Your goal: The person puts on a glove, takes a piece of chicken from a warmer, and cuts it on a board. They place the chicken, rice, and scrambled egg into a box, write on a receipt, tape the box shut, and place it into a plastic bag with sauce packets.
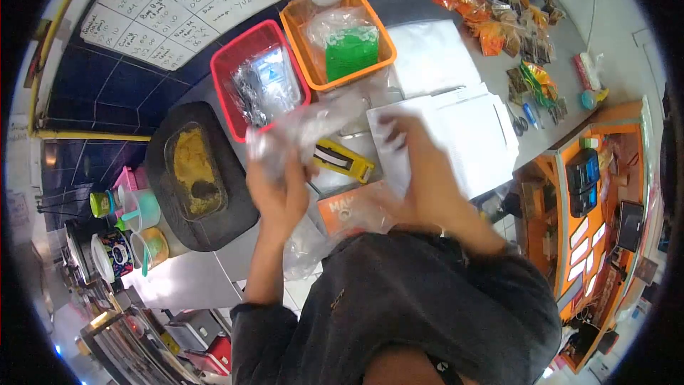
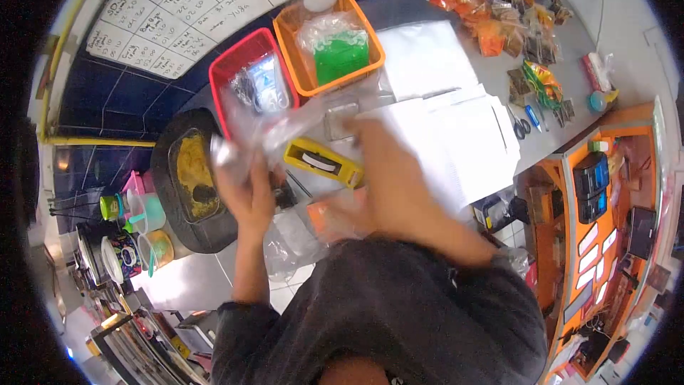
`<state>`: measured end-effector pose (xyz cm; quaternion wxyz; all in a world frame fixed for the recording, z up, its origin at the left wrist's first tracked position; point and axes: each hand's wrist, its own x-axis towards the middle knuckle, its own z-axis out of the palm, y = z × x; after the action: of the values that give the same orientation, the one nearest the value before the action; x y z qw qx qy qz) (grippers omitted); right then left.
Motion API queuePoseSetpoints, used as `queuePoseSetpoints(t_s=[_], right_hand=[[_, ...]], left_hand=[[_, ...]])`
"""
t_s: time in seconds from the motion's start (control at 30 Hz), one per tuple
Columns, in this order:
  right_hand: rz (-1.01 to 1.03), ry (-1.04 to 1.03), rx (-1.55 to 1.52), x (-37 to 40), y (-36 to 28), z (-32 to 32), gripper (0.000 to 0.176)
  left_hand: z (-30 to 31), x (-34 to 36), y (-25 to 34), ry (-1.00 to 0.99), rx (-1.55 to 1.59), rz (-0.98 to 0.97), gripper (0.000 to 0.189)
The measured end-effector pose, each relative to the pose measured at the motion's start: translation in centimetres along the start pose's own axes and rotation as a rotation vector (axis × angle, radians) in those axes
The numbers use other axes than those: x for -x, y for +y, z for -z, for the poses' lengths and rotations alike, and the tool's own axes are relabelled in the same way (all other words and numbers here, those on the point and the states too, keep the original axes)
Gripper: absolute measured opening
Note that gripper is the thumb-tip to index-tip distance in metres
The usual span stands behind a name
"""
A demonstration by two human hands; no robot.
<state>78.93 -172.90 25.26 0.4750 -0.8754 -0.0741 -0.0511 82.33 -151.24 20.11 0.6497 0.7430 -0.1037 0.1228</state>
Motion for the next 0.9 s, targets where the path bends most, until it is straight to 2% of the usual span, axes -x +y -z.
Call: queuePoseSetpoints(t_s=[0.03, 0.1, 0.17, 0.2, 0.27, 0.3, 0.33, 0.37, 0.4, 0.47, 0.5, 0.53, 0.6, 0.63, 0.7, 0.73, 0.8, 0.9], right_hand=[[0.067, -0.011, 0.052, 2.1, -0.9, -0.8, 0.055], [0.118, -0.020, 0.096, 5.0, -0.3, -2.3, 0.049], [-0.052, -0.229, 0.219, 7.2, 2.4, -2.3, 0.028], [-0.045, -0.220, 0.222, 7.2, 2.6, -1.3, 0.028], [-0.272, -0.175, 0.081, 6.9, 2.8, 0.8, 0.014], [-0.312, -0.265, -0.209, 7.6, 3.6, 1.5, 0.011], [-0.304, -0.259, -0.208, 7.9, 3.5, 1.5, 0.011], [-0.229, -0.229, -0.398, 8.3, 3.2, 1.1, 0.011], [-0.155, -0.200, -0.588, 8.9, 2.8, 0.6, 0.010], [-0.193, -0.165, -0.639, 9.7, 2.4, -0.6, 0.016], [-0.218, -0.111, -0.656, 9.7, 2.5, -0.8, 0.017], [-0.249, -0.055, -0.675, 10.0, 2.5, -0.9, 0.018], [-0.257, -0.012, -0.678, 10.5, 2.3, -1.0, 0.017], [-0.212, -0.099, -0.630, 10.9, 1.8, -1.1, 0.016], [-0.040, -0.232, -0.541, 11.2, 0.1, -0.9, 0.017], [-0.039, -0.225, -0.543, 11.3, -0.5, -0.8, 0.017], [0.100, -0.293, -0.556, 11.5, -1.3, -0.5, 0.017], [0.084, -0.288, -0.583, 11.5, -1.4, -0.1, 0.018]], left_hand=[[0.8, 2.0, 0.8, 0.014, -0.072, -0.073, 0.015], [2.8, 4.3, 2.0, -0.265, -0.430, -0.470, 0.027], [2.5, 7.1, 2.4, -0.535, -0.504, -0.431, 0.030], [1.7, 7.5, 2.1, -0.532, -0.505, -0.443, 0.030], [0.1, 8.6, 1.5, -0.822, -0.586, -0.106, 0.027], [-0.5, 8.7, 1.2, -0.820, -0.591, -0.114, 0.027], [-1.3, 8.3, 0.7, -0.973, -0.560, -0.025, 0.029], [-2.2, 8.0, 0.2, -1.128, -0.527, 0.064, 0.030], [-3.2, 8.0, -0.4, -1.132, -0.530, 0.058, 0.030], [-5.5, 8.6, -1.7, -1.271, -0.427, 0.298, 0.032], [-6.3, 9.6, -1.5, -1.334, -0.679, 0.126, 0.019], [-7.1, 9.9, -1.6, -1.342, -0.681, 0.116, 0.019], [-8.1, 9.8, -1.5, -0.922, -0.391, -0.431, 0.025], [-7.8, 11.2, -5.5, -0.976, -0.148, -0.212, 0.033], [-8.9, 10.5, -6.2, -1.130, -0.253, -0.042, 0.033], [-9.4, 10.2, -6.4, -1.161, -0.270, -0.007, 0.033], [-10.5, 10.0, -6.9, -1.190, -0.282, 0.013, 0.033], [-11.6, 9.7, -7.2, -1.217, -0.290, 0.029, 0.033]])
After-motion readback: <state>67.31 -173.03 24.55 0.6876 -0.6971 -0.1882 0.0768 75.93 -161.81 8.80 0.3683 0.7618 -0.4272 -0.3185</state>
